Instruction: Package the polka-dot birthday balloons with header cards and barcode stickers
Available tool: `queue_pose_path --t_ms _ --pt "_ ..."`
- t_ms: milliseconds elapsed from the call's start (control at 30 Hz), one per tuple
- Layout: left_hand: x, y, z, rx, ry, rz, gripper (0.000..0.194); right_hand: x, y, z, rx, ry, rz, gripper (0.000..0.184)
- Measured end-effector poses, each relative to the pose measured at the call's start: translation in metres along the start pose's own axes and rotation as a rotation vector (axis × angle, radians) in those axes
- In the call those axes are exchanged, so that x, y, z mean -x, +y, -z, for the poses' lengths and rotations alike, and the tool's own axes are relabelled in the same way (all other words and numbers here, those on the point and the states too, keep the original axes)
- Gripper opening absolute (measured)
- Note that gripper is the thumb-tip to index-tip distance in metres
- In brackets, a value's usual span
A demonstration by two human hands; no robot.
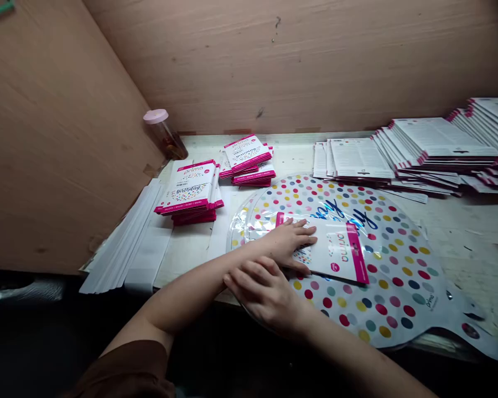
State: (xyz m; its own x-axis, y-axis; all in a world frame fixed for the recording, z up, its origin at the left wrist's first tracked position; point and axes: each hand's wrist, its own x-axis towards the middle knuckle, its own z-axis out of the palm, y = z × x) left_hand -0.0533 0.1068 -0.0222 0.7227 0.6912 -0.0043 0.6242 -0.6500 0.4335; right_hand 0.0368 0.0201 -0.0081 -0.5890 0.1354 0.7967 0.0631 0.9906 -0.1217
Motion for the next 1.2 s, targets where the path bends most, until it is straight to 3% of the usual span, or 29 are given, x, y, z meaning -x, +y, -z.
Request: queue_pose_path --t_ms 233,367,433,500,600,667,700,800,867,1000,1200 --pt "0.001 -0.002 -0.003 -0.010 0.015 -0.010 0.079 0.030 -0.019 -0.016 0.009 0.082 -0.046 0.017" --pt "0.002 -0.003 -0.001 -0.001 0.033 -0.038 0.080 0.048 -0.039 -0.025 -0.017 0.047 -0.014 0.018" --pt "0.002 -0.004 0.000 0.009 0.025 -0.032 0.081 0.059 -0.041 -0.023 -0.124 -0.004 -0.086 0.018" --pt "0.002 -0.005 0.001 0.012 0.027 -0.024 0.079 0.069 -0.027 -0.005 -0.189 -0.051 -0.201 0.014" --pt "0.002 -0.004 0.001 -0.018 0.039 -0.012 0.073 0.072 0.025 0.049 -0.133 -0.060 -0.498 0.012" --pt "0.001 -0.001 0.001 -0.035 0.038 0.005 0.071 0.071 0.072 0.084 -0.250 -0.130 -0.922 0.007" --pt "0.001 0.000 0.002 -0.035 0.036 0.017 0.071 0.070 0.095 0.096 -0.270 -0.142 -1.022 0.011" --pt "0.001 0.003 0.004 -0.010 0.033 0.044 0.071 0.071 0.146 0.104 -0.256 -0.175 -1.075 0.015" --pt "0.002 0.003 0.004 0.004 0.041 0.047 0.068 0.072 0.161 0.096 -0.224 -0.202 -1.071 0.013" --pt "0.002 0.003 0.004 0.026 0.050 0.050 0.064 0.074 0.163 0.080 -0.140 -0.248 -1.064 0.007" --pt "0.002 0.000 0.000 0.021 0.064 0.049 0.064 0.074 0.154 0.074 -0.010 -0.265 -1.034 0.005"
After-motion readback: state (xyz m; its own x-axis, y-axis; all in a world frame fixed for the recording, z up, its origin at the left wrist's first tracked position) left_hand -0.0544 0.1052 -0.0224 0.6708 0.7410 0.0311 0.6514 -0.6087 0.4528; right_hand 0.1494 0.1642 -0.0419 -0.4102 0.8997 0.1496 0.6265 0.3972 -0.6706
